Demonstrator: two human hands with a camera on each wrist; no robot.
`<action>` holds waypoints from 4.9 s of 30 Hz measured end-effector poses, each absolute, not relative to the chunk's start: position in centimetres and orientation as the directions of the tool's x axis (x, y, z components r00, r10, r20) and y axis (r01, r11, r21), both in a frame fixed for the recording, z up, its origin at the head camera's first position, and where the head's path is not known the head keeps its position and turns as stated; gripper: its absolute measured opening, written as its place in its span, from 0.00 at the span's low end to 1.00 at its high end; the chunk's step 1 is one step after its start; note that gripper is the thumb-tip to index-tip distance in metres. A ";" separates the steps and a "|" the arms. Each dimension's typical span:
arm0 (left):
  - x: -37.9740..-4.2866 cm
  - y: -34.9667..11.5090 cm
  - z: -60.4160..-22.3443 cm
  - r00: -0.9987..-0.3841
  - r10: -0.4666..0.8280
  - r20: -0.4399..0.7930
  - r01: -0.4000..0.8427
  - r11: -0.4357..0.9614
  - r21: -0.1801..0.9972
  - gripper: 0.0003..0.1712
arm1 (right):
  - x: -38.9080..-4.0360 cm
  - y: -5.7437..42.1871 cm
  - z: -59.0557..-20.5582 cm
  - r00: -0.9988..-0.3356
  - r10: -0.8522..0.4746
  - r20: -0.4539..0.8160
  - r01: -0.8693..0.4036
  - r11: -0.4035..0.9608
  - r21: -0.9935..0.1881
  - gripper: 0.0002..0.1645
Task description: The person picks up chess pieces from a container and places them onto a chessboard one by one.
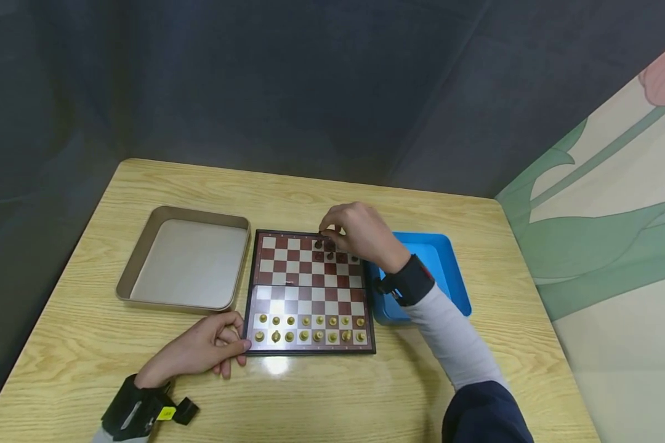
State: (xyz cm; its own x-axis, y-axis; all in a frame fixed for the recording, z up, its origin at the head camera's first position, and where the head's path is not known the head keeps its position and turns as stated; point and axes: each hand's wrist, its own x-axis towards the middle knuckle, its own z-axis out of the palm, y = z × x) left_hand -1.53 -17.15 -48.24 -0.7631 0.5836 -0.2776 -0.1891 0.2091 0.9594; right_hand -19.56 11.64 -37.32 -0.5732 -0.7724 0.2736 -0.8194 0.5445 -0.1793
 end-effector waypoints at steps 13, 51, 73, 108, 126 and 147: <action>-1.6 -17.3 -48.3 -0.758 0.578 -0.301 -0.205 0.227 0.952 0.17 | -20.0 9.8 -39.0 -0.577 -0.792 0.201 -0.814 0.540 -0.212 0.07; -1.7 -17.4 -48.7 -0.759 0.591 -0.275 -0.193 0.199 0.961 0.18 | -20.5 8.9 -40.9 -0.598 -0.785 0.162 -0.796 0.556 -0.239 0.07; -1.7 -17.5 -48.5 -0.757 0.610 -0.233 -0.169 0.161 0.972 0.17 | -19.8 10.0 -39.3 -0.616 -0.769 0.172 -0.787 0.588 -0.185 0.08; -1.8 -17.8 -48.9 -0.753 0.615 -0.235 -0.160 0.174 0.972 0.16 | -17.8 22.5 -38.8 -0.774 -0.609 0.175 -0.633 0.755 -0.172 0.09; -1.9 -17.8 -49.1 -0.747 0.621 -0.238 -0.179 0.157 0.971 0.17 | -15.6 24.2 -39.6 -0.819 -0.567 0.084 -0.573 0.803 -0.163 0.07; -1.9 -17.9 -49.2 -0.745 0.622 -0.240 -0.178 0.161 0.971 0.17 | -14.0 24.3 -41.1 -0.863 -0.495 -0.105 -0.473 0.863 -0.179 0.11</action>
State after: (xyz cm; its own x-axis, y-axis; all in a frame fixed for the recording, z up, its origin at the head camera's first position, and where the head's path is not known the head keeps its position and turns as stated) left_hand -1.93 -17.87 -49.24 -0.7450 0.6224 -0.2399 -0.1778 0.1614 0.9707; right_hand -14.04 24.28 -41.10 -0.8628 -0.4946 -0.1046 -0.4729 0.8627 -0.1792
